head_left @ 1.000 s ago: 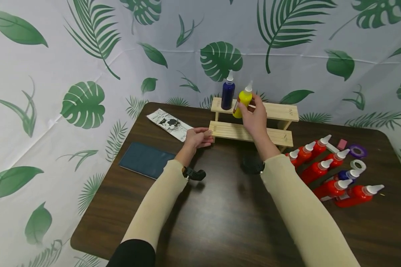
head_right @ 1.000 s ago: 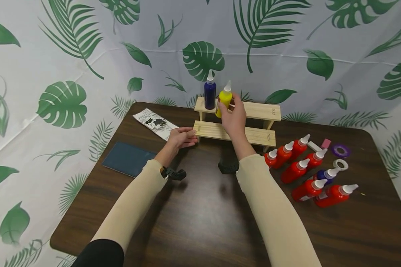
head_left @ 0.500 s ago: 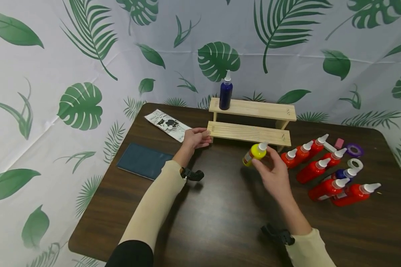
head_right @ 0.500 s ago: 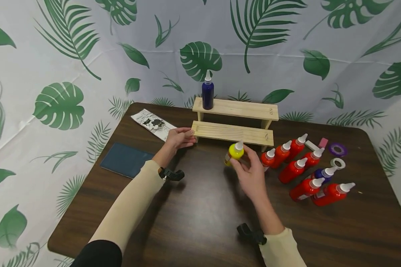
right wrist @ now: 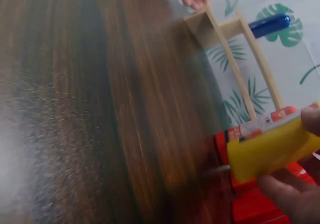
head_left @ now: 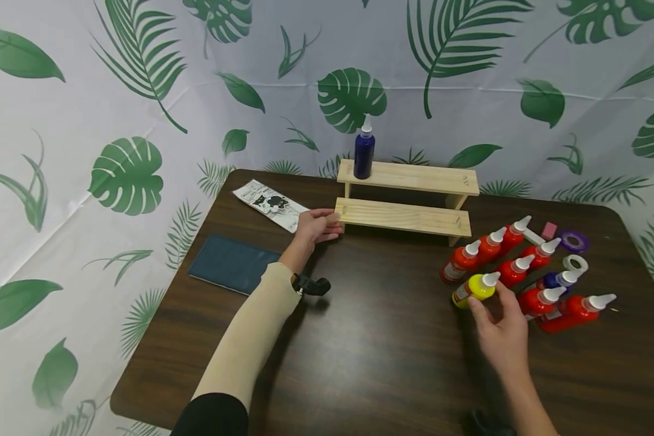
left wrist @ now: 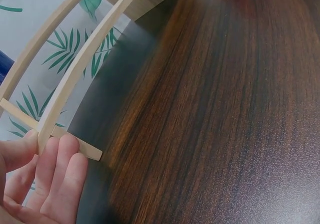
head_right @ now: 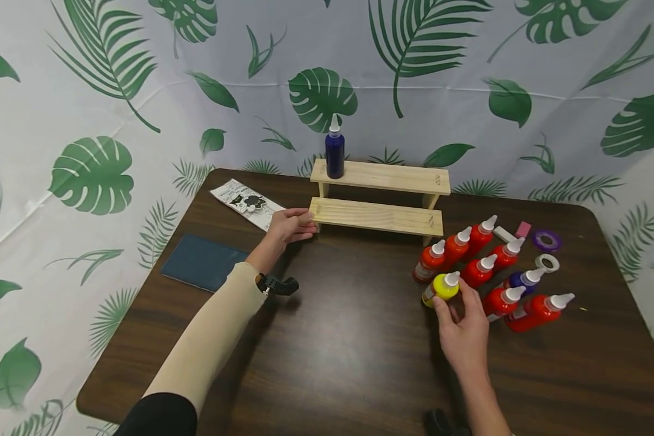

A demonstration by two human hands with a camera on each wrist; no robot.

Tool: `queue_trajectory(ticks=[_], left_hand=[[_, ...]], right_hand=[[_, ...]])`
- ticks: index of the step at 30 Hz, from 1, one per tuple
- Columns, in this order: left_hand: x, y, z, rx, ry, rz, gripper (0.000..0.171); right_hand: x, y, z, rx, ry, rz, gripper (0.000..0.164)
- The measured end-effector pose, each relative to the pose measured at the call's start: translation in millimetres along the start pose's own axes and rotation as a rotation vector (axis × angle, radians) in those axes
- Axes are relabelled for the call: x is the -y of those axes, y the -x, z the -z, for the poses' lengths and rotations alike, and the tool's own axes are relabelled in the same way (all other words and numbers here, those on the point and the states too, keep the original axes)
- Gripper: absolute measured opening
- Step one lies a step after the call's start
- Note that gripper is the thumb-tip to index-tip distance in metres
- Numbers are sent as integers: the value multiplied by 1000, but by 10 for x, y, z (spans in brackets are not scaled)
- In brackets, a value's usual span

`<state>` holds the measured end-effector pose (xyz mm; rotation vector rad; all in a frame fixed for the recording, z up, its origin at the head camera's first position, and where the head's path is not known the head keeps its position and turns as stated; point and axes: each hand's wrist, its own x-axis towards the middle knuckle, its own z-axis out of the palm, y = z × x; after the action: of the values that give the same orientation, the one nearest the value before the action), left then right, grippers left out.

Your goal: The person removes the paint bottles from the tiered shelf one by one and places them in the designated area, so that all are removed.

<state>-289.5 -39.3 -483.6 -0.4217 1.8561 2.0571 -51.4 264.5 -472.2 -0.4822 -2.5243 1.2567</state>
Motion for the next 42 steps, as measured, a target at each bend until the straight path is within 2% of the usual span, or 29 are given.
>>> queue_trajectory(ticks=[5, 14, 23, 26, 30, 33, 35, 37, 40, 42], left_hand=[[-7, 2, -4, 6, 0, 7, 32], [-16, 5, -4, 4, -4, 12, 31], [9, -16, 3, 7, 7, 21, 31], [13, -23, 6, 9, 1, 23, 30], [1, -23, 23, 8, -9, 24, 31], [-11, -20, 35, 5, -10, 27, 31], [-17, -15, 42, 1, -11, 29, 31], [-21, -9, 46, -3, -12, 28, 31], [-23, -2, 29, -2, -9, 33, 31], [-19, -3, 22, -4, -6, 33, 32]], right_hand=[[0, -83, -34, -23, 26, -58, 55], [-44, -173, -97, -22, -47, -178, 57], [1, -127, -31, -33, -83, -149, 61], [78, -78, 24, -134, -105, -40, 59], [281, -31, 65, -331, -199, 245, 50], [584, -6, 46, -389, -290, 438, 44], [825, 11, -2, -364, -335, 503, 42], [1034, 1, -79, -299, -355, 545, 42], [1188, -102, -253, -158, -324, 535, 46], [1170, -261, -437, -55, -304, 504, 49]])
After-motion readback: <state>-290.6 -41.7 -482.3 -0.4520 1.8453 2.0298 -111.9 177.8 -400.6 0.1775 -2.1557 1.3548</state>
